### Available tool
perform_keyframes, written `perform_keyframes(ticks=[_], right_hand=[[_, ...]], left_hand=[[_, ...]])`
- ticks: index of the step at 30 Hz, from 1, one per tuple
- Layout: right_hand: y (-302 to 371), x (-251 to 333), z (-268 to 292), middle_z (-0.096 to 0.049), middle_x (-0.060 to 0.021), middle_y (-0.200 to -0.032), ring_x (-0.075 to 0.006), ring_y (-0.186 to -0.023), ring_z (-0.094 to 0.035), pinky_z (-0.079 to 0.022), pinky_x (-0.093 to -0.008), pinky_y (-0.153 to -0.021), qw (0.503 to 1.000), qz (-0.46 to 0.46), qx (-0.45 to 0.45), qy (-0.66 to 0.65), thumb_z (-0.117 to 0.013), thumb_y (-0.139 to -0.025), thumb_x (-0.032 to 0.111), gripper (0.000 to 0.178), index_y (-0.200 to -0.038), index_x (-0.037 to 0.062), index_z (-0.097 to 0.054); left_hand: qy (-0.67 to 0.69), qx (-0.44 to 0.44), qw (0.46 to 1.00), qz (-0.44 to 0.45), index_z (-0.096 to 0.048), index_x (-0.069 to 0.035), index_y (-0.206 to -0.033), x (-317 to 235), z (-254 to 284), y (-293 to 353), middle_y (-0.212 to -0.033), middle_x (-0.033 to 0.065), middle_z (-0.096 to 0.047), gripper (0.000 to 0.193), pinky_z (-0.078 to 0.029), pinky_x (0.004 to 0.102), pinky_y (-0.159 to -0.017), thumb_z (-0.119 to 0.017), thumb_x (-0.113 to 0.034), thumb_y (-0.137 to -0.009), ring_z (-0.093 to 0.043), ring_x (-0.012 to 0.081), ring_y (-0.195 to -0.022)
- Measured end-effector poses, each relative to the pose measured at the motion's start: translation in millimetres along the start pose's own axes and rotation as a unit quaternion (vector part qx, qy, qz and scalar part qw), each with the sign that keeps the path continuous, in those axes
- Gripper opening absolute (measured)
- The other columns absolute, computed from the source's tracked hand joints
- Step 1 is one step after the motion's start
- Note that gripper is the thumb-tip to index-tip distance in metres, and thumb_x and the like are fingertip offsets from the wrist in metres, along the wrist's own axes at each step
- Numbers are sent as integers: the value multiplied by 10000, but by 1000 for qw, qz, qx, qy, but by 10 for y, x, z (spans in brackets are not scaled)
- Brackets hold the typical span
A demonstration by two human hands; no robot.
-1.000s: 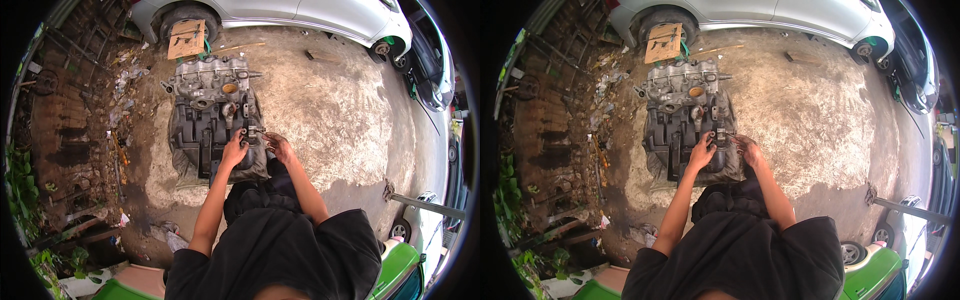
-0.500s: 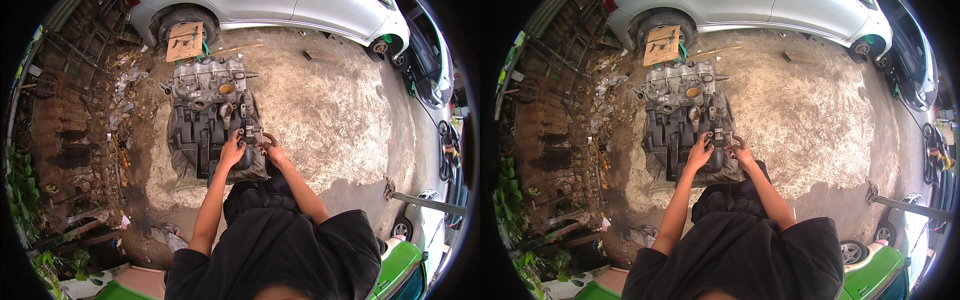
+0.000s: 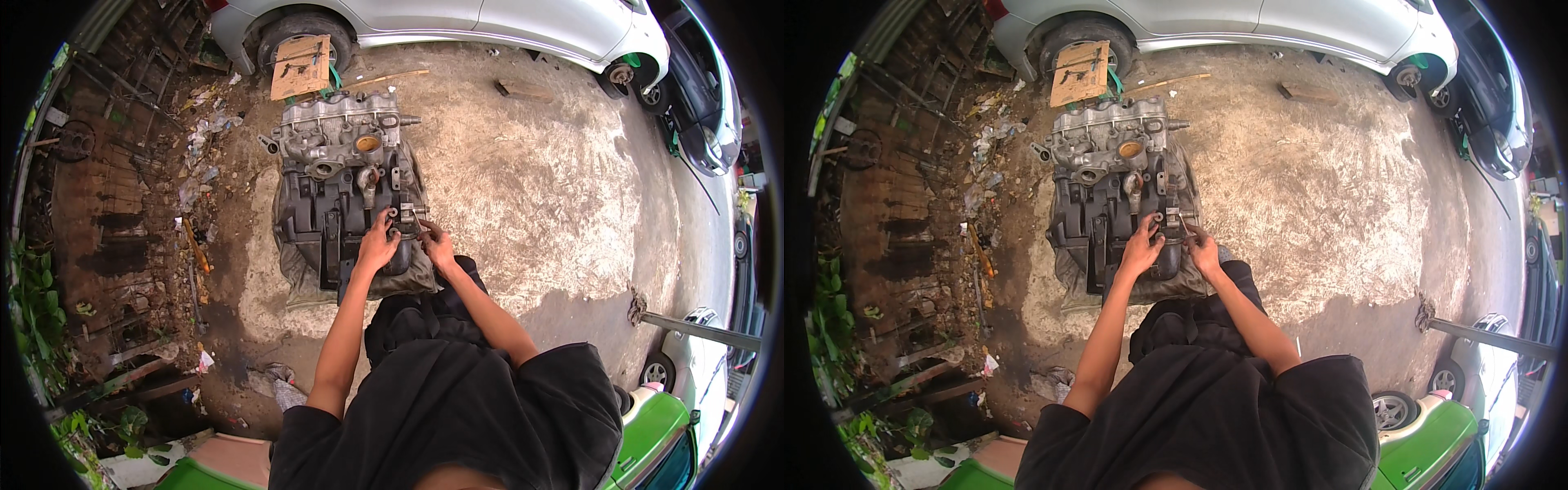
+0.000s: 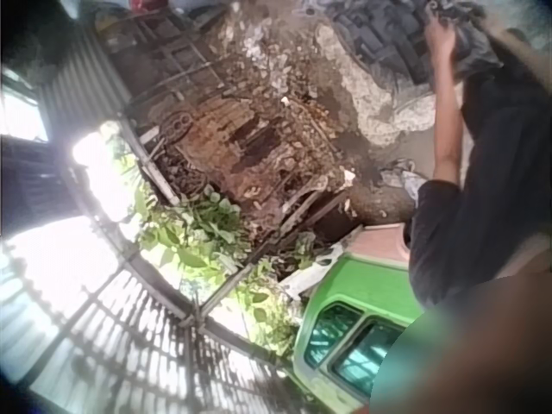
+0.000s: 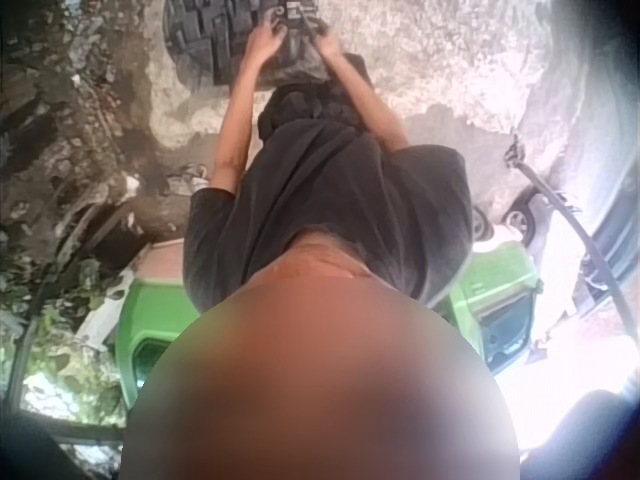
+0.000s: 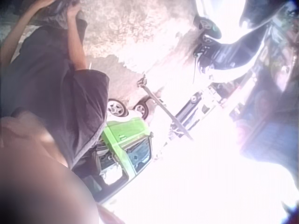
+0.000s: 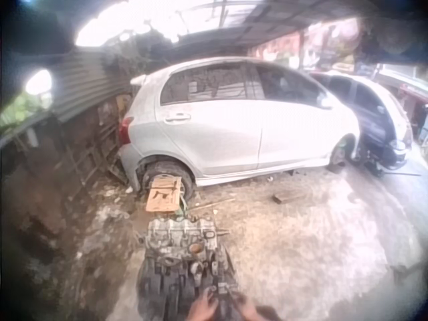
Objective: The person uses a wrench to tighten bolts on a car engine block resting on the ground. They repeatedly reposition the wrench and apply torque to different bolt locations on the engine.
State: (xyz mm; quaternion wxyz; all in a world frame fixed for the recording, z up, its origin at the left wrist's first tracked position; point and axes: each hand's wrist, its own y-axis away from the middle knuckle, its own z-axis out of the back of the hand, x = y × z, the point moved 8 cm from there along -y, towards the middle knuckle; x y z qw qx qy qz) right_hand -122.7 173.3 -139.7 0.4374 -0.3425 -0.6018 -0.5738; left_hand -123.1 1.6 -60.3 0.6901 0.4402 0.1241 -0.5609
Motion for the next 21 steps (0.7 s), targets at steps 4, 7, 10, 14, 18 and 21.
perform_keyframes(ticks=[4,7,10,14,18,21], right_hand=[[10,-49,-2,-669,-60,-797,-103,-645,-595,-478,-284,-589,1000,-6,-13,-19,-580,-926,71,408,-1331,89,-626],[11,-59,-6,-663,-63,-794,-109,-643,-597,-479,-297,-574,1000,-1,-9,0,-587,-925,68,418,-1341,89,-617],[-1,-83,-20,-659,-61,-793,-115,-646,-599,-484,-302,-579,1000,-1,4,23,-586,-914,48,457,-1369,92,-589],[-20,-153,-93,-663,-75,-800,-159,-672,-616,-509,-322,-635,998,2,51,27,-612,-885,60,549,-1426,96,-523],[-30,-107,-111,-671,-112,-815,-227,-722,-641,-525,-361,-713,994,45,52,84,-645,-856,106,605,-1443,98,-494],[10,12,-90,-681,-159,-839,-269,-765,-663,-528,-385,-745,990,24,61,121,-653,-839,127,620,-1437,93,-492]], left_hand=[[-11,5,1000,4,-287,-163,-1512,25,-29,-25,-1486,161,-478,617,-494,480,-1038,-593,-172,-977,-480,302,-1359],[-11,0,1000,-7,-286,-161,-1510,42,-33,-37,-1489,160,-472,617,-493,481,-1041,-593,-165,-976,-484,298,-1357],[-5,-6,1000,-20,-286,-157,-1508,48,-39,-47,-1490,160,-468,618,-490,484,-1043,-595,-160,-973,-491,295,-1353],[2,-4,1000,-21,-289,-150,-1505,64,-51,-54,-1491,163,-464,620,-487,486,-1043,-599,-158,-968,-496,298,-1349],[0,-10,1000,-28,-294,-153,-1502,51,-42,-55,-1486,168,-467,618,-492,485,-1037,-601,-154,-965,-496,304,-1348],[1,-10,1000,-19,-295,-160,-1502,58,-52,-57,-1485,169,-468,618,-493,485,-1035,-601,-151,-965,-493,307,-1349]])
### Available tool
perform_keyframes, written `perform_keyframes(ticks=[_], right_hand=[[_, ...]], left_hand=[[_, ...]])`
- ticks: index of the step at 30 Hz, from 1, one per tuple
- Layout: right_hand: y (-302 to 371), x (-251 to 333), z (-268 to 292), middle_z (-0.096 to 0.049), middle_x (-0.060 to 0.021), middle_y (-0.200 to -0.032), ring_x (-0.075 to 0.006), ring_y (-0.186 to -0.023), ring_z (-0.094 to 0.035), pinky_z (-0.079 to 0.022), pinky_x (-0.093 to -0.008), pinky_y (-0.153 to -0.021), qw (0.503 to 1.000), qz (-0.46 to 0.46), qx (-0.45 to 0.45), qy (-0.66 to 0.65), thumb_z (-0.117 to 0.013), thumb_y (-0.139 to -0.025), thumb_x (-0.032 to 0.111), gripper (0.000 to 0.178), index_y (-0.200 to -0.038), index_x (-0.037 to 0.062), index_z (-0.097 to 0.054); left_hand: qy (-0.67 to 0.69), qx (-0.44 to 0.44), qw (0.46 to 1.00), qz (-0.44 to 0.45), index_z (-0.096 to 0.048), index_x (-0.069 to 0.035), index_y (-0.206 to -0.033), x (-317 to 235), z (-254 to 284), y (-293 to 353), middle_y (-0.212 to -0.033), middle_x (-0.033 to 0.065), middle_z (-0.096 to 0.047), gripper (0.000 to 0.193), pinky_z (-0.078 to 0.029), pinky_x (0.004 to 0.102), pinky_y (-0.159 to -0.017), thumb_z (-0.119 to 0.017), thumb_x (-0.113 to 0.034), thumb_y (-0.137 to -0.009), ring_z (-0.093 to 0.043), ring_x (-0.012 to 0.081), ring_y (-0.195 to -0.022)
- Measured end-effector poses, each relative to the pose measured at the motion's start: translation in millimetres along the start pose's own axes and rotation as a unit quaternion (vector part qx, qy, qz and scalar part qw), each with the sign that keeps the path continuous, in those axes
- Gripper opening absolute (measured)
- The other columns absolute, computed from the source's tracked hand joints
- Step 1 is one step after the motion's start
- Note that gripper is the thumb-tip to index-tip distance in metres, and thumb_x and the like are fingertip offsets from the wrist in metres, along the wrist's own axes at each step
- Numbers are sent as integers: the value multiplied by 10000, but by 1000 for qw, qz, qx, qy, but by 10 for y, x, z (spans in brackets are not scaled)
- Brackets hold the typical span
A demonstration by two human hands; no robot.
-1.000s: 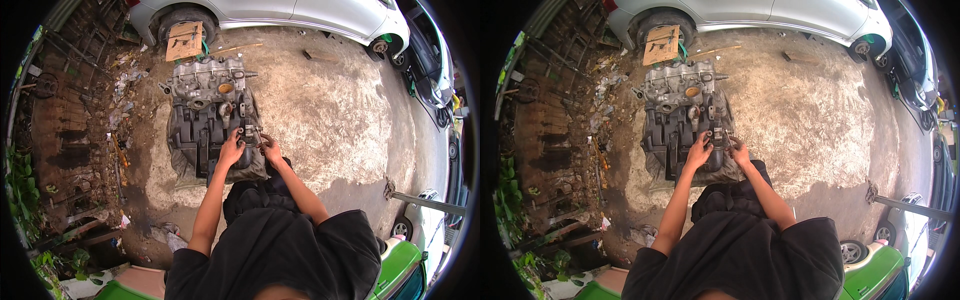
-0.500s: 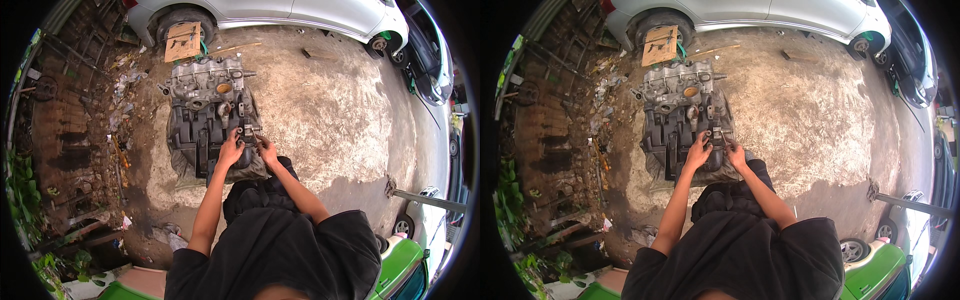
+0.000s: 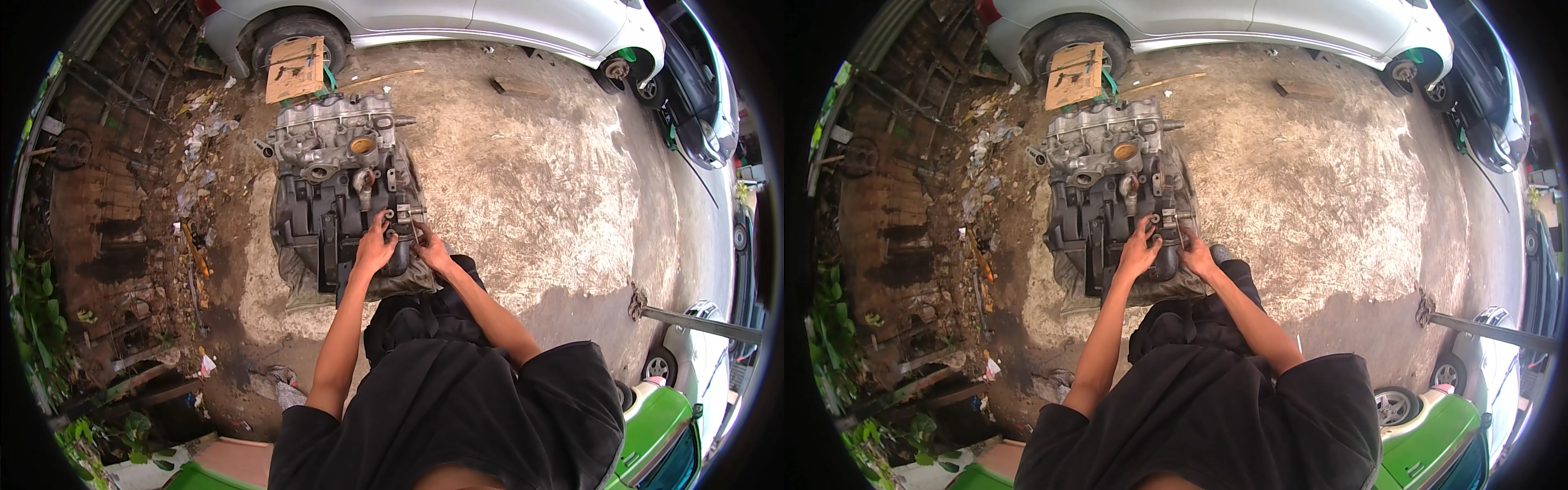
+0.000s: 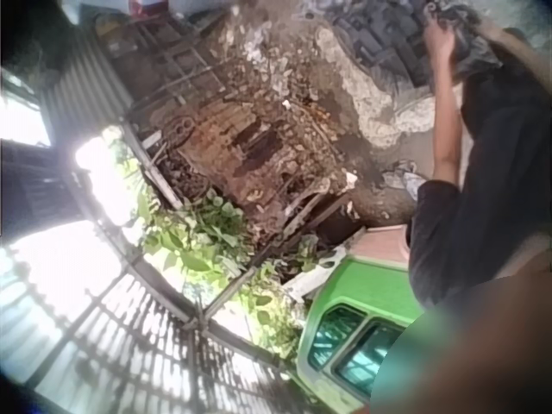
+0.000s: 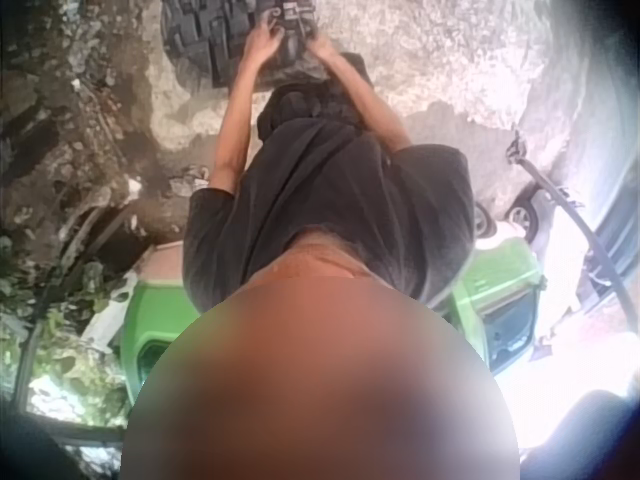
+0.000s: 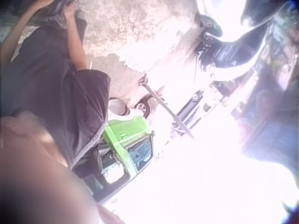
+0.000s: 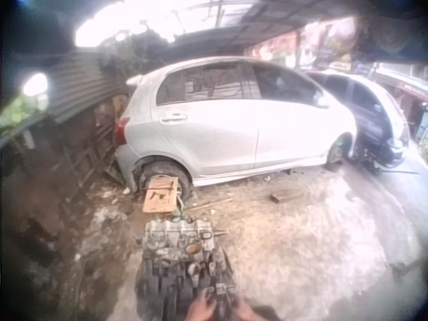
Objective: The person uses a wrench to tighten bolts on a car engine block resting on the ground. They repeatedly reposition the wrench and apply torque to different bolt locations on the engine.
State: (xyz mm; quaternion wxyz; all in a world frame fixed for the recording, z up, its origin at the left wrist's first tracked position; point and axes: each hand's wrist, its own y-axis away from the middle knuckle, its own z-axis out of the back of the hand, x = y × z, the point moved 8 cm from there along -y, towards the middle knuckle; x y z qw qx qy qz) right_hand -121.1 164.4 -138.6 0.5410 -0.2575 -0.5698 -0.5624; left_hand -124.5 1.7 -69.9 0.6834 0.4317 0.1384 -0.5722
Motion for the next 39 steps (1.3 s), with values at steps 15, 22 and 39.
perform_keyframes(ticks=[15,22,39], right_hand=[[-139,1191,238,-633,-313,-806,-481,-820,-639,-512,-502,-677,967,169,-112,156,-621,-845,53,136,-896,-72,-636],[-90,1149,255,-640,-289,-792,-448,-727,-642,-496,-461,-632,963,178,-135,153,-600,-903,63,124,-960,-38,-644],[16,85,470,-698,-169,-1091,-159,-753,-659,-566,-302,-658,943,-20,-171,-284,-441,-986,-6,407,-1386,-49,-503]], left_hand=[[12,-22,1000,-17,-298,-137,-1500,-4,51,28,-1386,222,-566,669,-497,455,-983,-633,-205,-925,-561,341,-1272],[21,-31,999,-25,-297,-124,-1502,-26,60,31,-1387,197,-574,664,-494,459,-994,-626,-192,-930,-543,330,-1294],[-9,-6,1000,-1,-292,-148,-1499,0,32,-5,-1397,184,-563,633,-502,473,-1012,-611,-185,-953,-535,318,-1303]])
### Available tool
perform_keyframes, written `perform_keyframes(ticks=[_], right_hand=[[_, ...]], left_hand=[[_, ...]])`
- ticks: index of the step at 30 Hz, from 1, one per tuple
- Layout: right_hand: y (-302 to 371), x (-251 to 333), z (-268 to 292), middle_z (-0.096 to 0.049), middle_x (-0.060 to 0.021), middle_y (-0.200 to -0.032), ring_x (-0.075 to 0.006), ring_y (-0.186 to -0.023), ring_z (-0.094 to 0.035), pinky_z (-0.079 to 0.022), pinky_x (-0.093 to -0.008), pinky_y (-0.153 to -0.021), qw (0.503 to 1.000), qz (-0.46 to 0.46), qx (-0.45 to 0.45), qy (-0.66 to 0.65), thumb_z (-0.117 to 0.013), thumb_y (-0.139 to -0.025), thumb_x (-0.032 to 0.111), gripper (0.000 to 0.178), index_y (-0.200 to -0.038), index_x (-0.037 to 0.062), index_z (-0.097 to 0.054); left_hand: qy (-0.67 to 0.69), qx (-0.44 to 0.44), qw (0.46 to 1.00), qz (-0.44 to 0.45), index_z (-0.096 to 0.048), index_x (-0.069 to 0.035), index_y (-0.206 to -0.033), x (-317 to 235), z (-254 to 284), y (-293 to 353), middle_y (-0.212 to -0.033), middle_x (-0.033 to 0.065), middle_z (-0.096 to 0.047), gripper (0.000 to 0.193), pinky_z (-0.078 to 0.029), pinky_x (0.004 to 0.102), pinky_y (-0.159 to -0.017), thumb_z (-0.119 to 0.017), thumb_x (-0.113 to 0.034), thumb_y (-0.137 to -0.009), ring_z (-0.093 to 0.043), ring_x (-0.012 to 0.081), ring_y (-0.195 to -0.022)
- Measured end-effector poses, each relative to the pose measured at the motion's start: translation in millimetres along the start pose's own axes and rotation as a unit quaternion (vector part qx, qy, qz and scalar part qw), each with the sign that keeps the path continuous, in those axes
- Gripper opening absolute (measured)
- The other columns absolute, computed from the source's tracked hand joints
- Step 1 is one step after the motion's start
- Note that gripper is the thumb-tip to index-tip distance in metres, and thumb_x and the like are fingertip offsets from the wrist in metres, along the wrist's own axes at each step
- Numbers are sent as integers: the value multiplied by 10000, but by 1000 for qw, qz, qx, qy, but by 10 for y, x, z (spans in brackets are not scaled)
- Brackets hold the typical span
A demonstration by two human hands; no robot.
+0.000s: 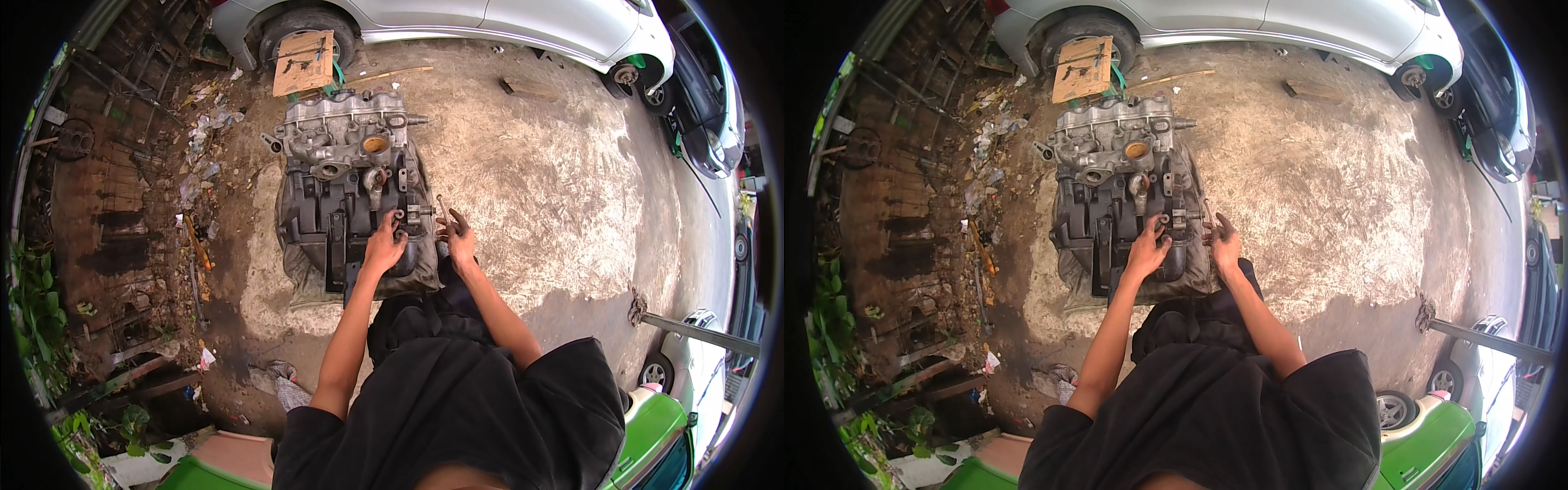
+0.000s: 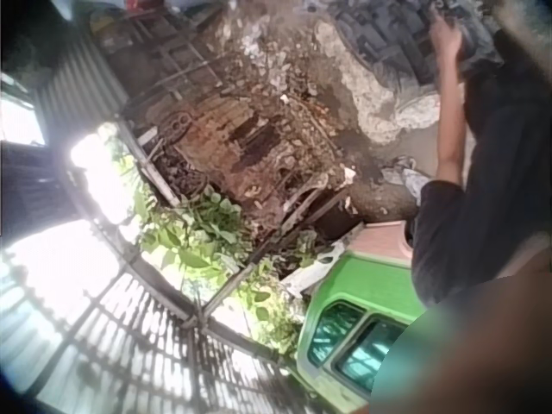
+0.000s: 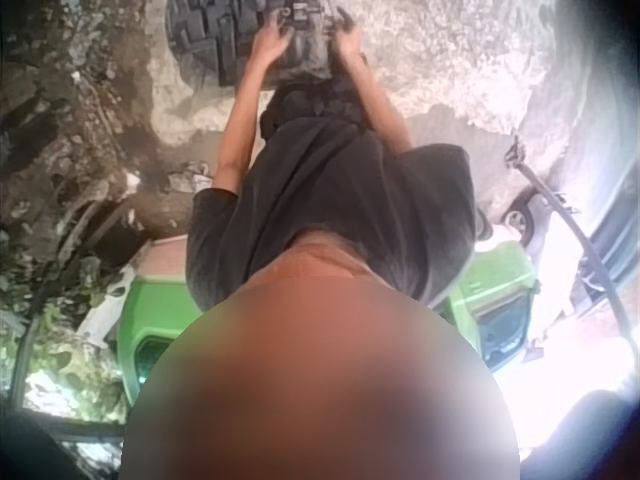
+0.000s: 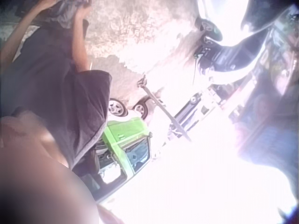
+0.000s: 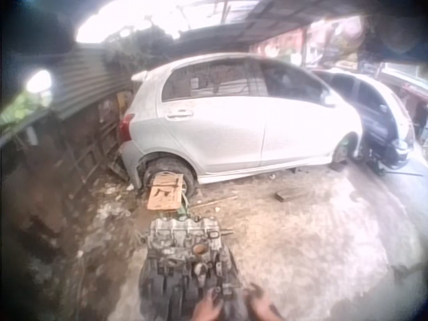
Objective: The person uses a wrench to tighten bolts on a car engine block resting on the ground. They repeatedly reposition the wrench and apply torque to different bolt locations on the engine.
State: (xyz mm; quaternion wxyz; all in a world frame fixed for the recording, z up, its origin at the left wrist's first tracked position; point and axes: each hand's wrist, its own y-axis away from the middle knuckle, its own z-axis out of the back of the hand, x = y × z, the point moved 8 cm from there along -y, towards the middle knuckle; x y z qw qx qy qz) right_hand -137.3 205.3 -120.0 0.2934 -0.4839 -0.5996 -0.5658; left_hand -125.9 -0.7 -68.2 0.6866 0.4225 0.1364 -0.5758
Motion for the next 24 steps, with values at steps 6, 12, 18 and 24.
perform_keyframes(ticks=[6,12,18,24], right_hand=[[126,-260,-93,-621,-53,-989,-96,-684,-514,-451,-248,-593,993,-52,54,91,-483,-957,-34,460,-1413,28,-500],[292,-407,-182,-516,-8,-912,-57,-575,-454,-369,-220,-493,993,-69,73,65,-493,-983,18,377,-1346,95,-561],[315,-400,-245,-520,0,-880,-80,-644,-420,-403,-236,-569,992,-87,83,-22,-462,-985,-12,418,-1388,80,-526],[297,-405,-299,-560,-17,-881,-81,-644,-464,-417,-240,-569,991,-90,100,13,-479,-986,-10,415,-1382,99,-532]], left_hand=[[8,-8,1000,-9,-318,-130,-1479,-18,11,10,-1423,177,-541,614,-511,470,-990,-622,-165,-946,-543,300,-1299],[7,-14,1000,-17,-326,-129,-1467,36,-11,-24,-1436,169,-530,598,-509,470,-987,-623,-175,-949,-545,294,-1300],[-5,-42,997,-57,-300,-155,-1479,62,-28,-32,-1354,181,-601,629,-525,473,-944,-614,-250,-943,-621,386,-1152],[-2,-32,998,-44,-293,-173,-1485,46,-27,-35,-1356,170,-602,624,-537,488,-923,-605,-249,-950,-620,395,-1147]])
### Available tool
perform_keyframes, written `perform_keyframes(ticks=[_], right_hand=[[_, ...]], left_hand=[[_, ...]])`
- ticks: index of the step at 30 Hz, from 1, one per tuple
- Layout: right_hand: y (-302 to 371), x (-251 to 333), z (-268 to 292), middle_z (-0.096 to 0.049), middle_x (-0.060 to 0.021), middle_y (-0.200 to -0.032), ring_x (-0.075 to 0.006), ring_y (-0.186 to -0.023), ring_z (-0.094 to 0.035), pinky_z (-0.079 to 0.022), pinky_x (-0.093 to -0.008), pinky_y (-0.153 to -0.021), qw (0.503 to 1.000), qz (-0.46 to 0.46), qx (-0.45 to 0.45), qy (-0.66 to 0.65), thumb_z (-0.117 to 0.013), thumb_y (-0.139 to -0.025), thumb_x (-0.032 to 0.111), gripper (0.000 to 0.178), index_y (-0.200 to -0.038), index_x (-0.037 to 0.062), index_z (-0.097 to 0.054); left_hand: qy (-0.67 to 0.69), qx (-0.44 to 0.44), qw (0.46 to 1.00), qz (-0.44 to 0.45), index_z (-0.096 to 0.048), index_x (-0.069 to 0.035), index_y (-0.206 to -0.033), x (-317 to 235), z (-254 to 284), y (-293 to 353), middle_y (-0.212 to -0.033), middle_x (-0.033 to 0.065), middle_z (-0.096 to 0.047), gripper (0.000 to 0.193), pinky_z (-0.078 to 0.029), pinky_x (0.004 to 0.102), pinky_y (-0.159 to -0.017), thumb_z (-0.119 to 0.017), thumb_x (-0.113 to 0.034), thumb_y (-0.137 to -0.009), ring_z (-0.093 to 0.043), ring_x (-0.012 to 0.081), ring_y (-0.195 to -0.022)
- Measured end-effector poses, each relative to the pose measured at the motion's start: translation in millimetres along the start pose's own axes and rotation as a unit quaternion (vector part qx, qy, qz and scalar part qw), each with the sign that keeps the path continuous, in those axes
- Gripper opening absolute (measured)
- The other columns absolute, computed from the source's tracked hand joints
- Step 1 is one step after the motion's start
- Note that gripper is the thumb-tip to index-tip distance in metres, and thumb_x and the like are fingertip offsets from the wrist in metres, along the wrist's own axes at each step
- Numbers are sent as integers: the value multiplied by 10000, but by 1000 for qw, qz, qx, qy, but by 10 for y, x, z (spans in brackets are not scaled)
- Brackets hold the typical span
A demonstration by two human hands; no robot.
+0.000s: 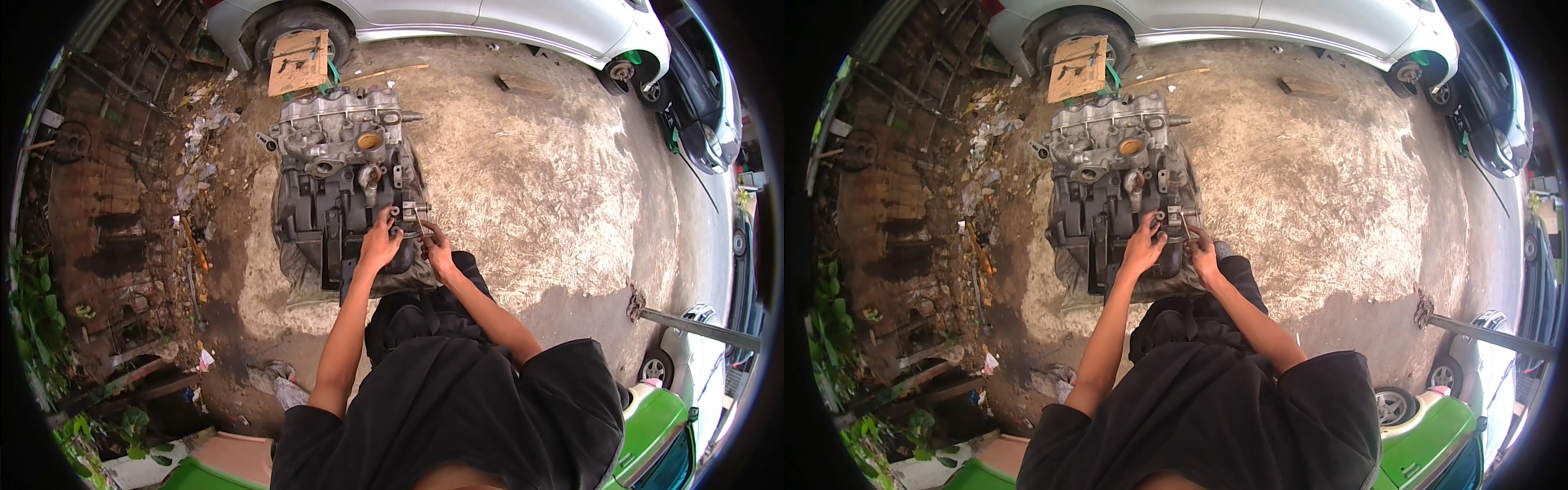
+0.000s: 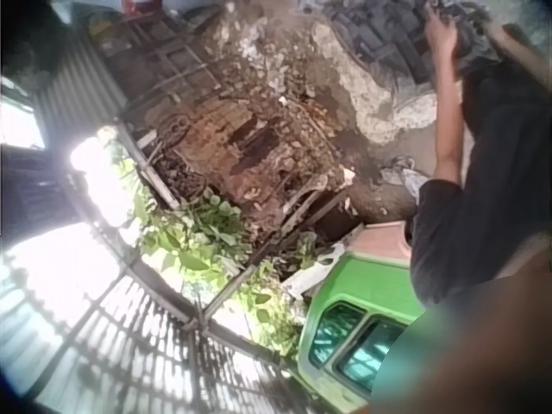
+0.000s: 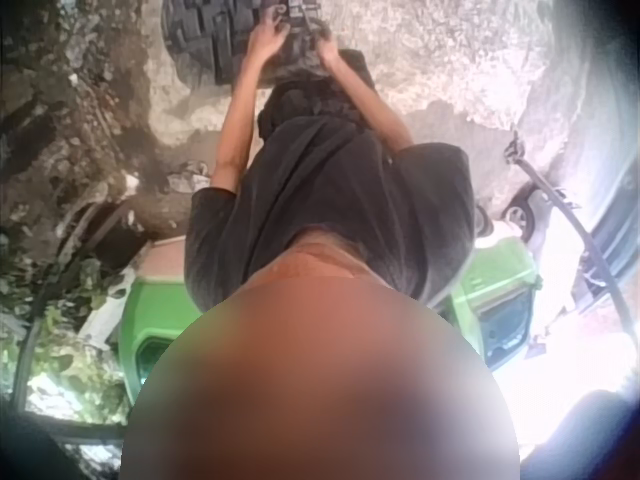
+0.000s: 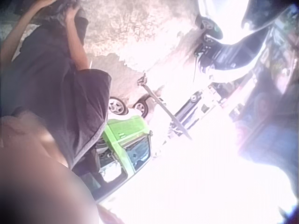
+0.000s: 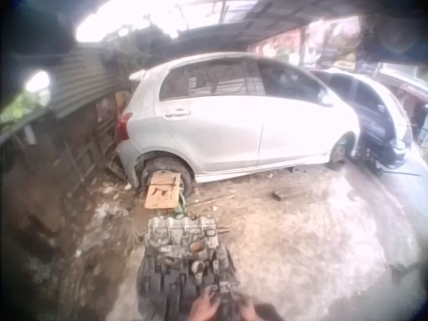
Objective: The person uses a wrench to tighten bolts on a car engine block resting on the ground. They repeatedly reposition the wrench and apply torque to different bolt locations on the engine.
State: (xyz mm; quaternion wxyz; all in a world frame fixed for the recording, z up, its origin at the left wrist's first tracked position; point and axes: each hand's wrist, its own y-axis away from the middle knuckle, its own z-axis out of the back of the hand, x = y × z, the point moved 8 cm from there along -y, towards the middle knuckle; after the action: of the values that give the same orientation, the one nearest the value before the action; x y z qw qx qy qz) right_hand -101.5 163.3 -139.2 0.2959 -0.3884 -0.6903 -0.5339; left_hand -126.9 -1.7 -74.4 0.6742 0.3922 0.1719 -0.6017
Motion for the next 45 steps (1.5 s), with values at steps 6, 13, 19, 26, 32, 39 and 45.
perform_keyframes(ticks=[6,13,19,26,32,39,45], right_hand=[[-53,-33,53,-617,-38,-871,-84,-666,-547,-433,-240,-542,998,-5,3,67,-524,-928,-21,479,-1379,140,-542],[-43,64,-11,-680,-139,-821,-199,-763,-674,-532,-340,-663,973,51,20,224,-603,-851,19,568,-1405,103,-508],[-56,447,-124,-693,-198,-777,-273,-720,-701,-548,-387,-695,914,115,-7,390,-618,-838,108,473,-1301,15,-584],[-472,940,-197,-696,-286,-936,-420,-927,-689,-532,-449,-830,879,73,-31,471,-643,-840,263,345,-987,-39,-723],[-562,1047,-202,-708,-234,-865,-304,-782,-689,-531,-389,-706,874,91,13,477,-613,-876,190,311,-1041,-55,-710],[-462,805,-100,-557,-33,-694,-101,-568,-485,-386,-264,-492,978,-61,77,184,-478,-999,130,396,-1305,-115,-537],[-173,818,-27,-670,-313,-1078,-436,-1103,-632,-483,-446,-966,936,72,-45,342,-570,-874,200,371,-1131,-41,-686]], left_hand=[[19,37,998,46,-319,-131,-1487,-3,-6,3,-1473,156,-489,606,-515,454,-993,-612,-152,-956,-518,284,-1330],[1,37,999,36,-311,-126,-1488,-27,6,7,-1476,160,-484,611,-516,458,-1004,-613,-164,-959,-523,286,-1325],[5,30,999,33,-314,-116,-1477,-27,9,-1,-1468,165,-491,597,-518,459,-1003,-610,-154,-960,-525,286,-1322],[9,27,999,38,-311,-107,-1484,-29,15,9,-1451,163,-512,611,-507,464,-1012,-612,-176,-956,-534,288,-1313],[11,24,999,42,-311,-113,-1490,-32,36,26,-1418,170,-548,631,-505,463,-998,-619,-192,-944,-546,295,-1297],[28,11,999,31,-326,-114,-1470,-61,50,46,-1405,184,-556,611,-504,458,-996,-620,-187,-939,-543,293,-1302],[9,27,999,39,-329,-113,-1466,8,0,4,-1427,171,-535,600,-513,461,-992,-619,-183,-944,-529,292,-1318]])
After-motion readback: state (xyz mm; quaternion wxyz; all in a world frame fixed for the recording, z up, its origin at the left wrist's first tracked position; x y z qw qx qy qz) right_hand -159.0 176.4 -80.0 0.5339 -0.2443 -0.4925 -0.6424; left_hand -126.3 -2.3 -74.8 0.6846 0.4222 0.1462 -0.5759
